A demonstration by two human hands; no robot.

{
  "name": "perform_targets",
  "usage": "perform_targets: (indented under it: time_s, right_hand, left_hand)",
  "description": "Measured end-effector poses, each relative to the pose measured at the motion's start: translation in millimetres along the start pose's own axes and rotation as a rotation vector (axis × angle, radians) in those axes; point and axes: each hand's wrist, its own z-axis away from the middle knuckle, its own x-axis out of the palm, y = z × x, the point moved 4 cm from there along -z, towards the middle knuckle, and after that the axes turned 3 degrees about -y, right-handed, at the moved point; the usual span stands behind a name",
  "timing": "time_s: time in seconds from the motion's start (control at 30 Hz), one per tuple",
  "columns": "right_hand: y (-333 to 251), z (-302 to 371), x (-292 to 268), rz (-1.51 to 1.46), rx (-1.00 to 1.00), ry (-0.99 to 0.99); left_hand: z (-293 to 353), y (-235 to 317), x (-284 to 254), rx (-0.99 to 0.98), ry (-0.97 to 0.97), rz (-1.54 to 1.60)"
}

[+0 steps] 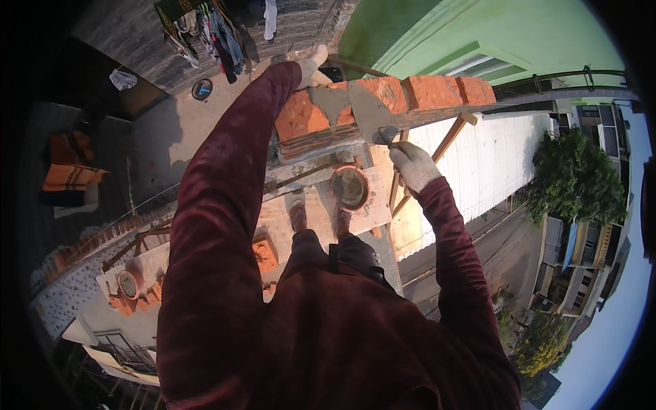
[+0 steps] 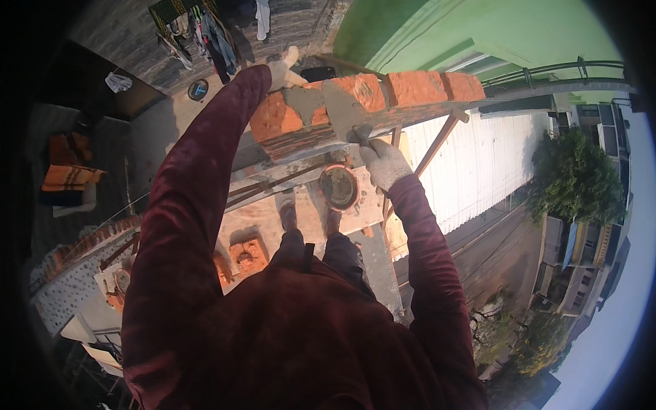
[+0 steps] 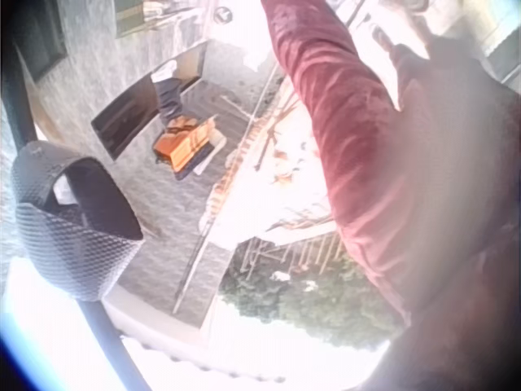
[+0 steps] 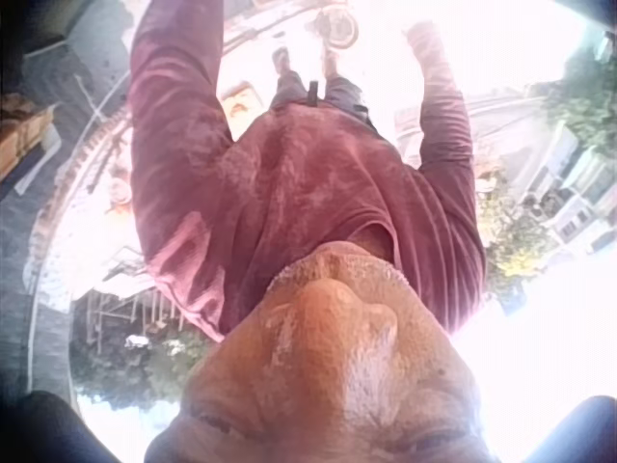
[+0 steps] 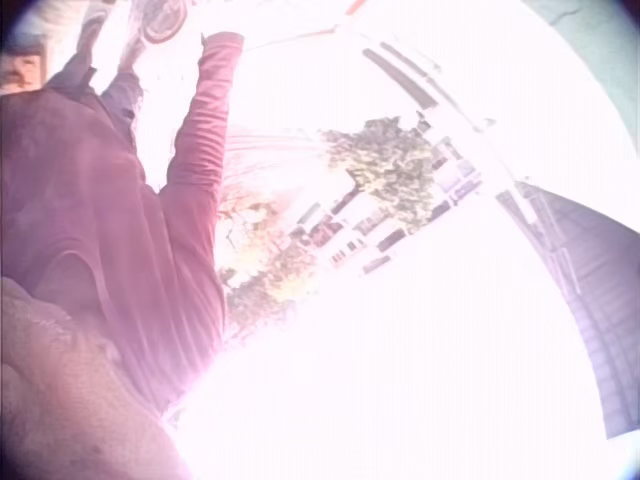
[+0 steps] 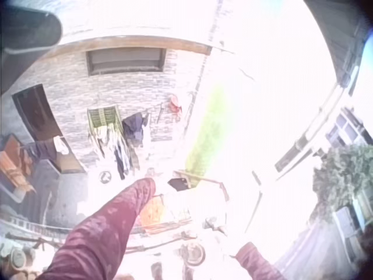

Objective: The person lays bricks on a rooftop wall using a trowel to apply mortar. They repeatedly scoop mortar from a bucket, spread it on the bricks, and place new bricks into the wall, tapping them into position.

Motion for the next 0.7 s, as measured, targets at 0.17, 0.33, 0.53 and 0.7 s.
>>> perform_targets:
  time_s: [0.17, 0.33, 0.53, 0.7]
  right_hand:
    - [-101, -7, -26, 1.045, -0.442, 0.313]
    - [-149, -114, -27, 1.582, -0.384, 0.225]
    - [-124, -34, -110, 1.484, -0.549, 0.426]
    - [-22, 3, -87, 1.275, -0.694, 0.202]
  left_hand:
    - [-6, -26, -85, -0.028, 0.405, -0.072]
    - [47, 35, -70, 0.341, 0.515, 0.158]
    - [226, 4, -102, 0.454, 0.504, 0.174]
    - [344, -59, -50, 0.493, 0.323, 0.248]
